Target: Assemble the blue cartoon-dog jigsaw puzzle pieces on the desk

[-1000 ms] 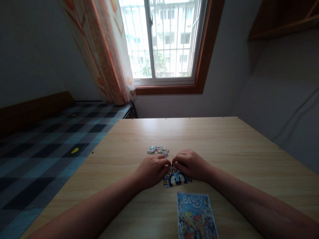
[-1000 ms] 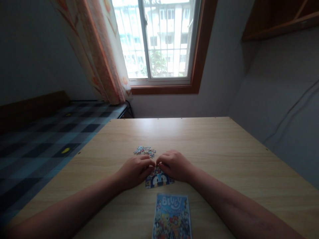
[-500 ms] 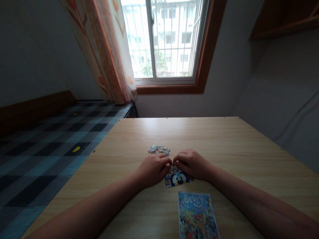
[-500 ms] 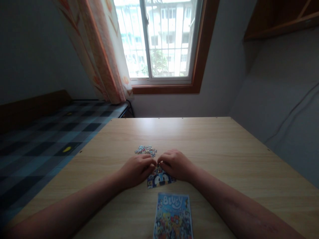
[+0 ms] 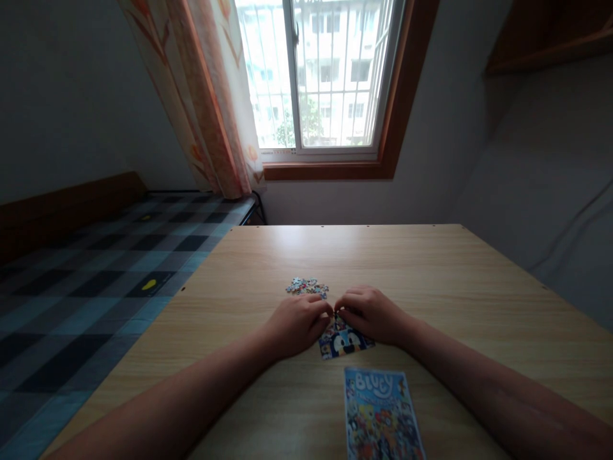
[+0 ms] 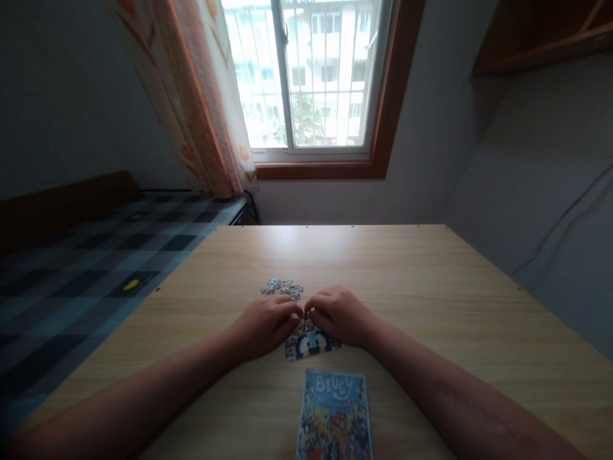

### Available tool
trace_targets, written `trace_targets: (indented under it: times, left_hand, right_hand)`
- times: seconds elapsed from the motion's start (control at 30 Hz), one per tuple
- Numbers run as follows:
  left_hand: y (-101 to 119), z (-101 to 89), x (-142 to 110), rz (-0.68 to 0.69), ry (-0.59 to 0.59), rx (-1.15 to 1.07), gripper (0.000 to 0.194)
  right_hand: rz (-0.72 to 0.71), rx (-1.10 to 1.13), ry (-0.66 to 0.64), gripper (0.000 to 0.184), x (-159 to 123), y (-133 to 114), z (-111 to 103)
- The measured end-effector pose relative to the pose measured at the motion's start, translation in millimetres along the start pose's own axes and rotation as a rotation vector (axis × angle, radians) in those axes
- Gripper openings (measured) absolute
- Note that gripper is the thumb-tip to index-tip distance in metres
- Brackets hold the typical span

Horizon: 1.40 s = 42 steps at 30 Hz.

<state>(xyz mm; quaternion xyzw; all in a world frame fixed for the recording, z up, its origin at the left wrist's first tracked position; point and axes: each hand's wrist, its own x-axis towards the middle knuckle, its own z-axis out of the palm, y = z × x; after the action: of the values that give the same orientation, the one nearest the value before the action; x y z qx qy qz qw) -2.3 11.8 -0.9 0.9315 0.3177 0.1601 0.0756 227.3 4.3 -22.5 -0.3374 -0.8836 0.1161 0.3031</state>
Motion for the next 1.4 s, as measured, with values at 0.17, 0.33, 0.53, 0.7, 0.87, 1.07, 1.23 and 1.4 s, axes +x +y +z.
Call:
trace_targets:
  times: [0.17, 0.33, 0.53, 0.7, 0.87, 1.07, 1.23, 1.4]
  left_hand:
    - [0.1, -0.2, 0.6, -0.006, -0.009, 0.003, 0.023]
    - [0.0, 0.0, 0.6, -0.009, -0.009, 0.003, 0.022]
    - [-0.9, 0.6, 0.4, 0.004, -0.001, 0.001, 0.02]
    - [-2.0, 1.0, 0.2, 0.009, -0.002, 0.009, 0.019]
    - [-0.5, 0.5, -0.2, 0.004, 0.014, -0.004, 0.021]
    - [0.5, 1.7, -0.6, -0.036, 0.02, -0.025, 0.016]
    - [0.0, 3.5, -0.5, -0.057, 0.032, -0.029, 0.014]
    - [0.2, 2.0, 0.3, -0.071, 0.047, -0.05, 0.012]
  right_hand:
    - [0.012, 0.004, 0.005, 0.012, 0.3, -0.9, 0.1]
    - [0.019, 0.015, 0.0, 0.013, 0.2, -0.8, 0.0]
    - [0.01, 0.001, -0.003, 0.012, -0.7, 0.6, 0.3]
    - [-0.009, -0.028, 0.001, 0.011, -1.1, 1.6, 0.5]
    - [-0.034, -0.067, 0.005, 0.011, -1.1, 1.5, 1.1]
    - [-0.089, -0.1, 0.005, 0.013, 0.1, -2.3, 2.2]
    - [-0.089, -0.093, 0.014, 0.012, 0.1, -5.9, 3.7]
    - [-0.061, -0.082, 0.017, 0.011, 0.1, -8.8, 2.6]
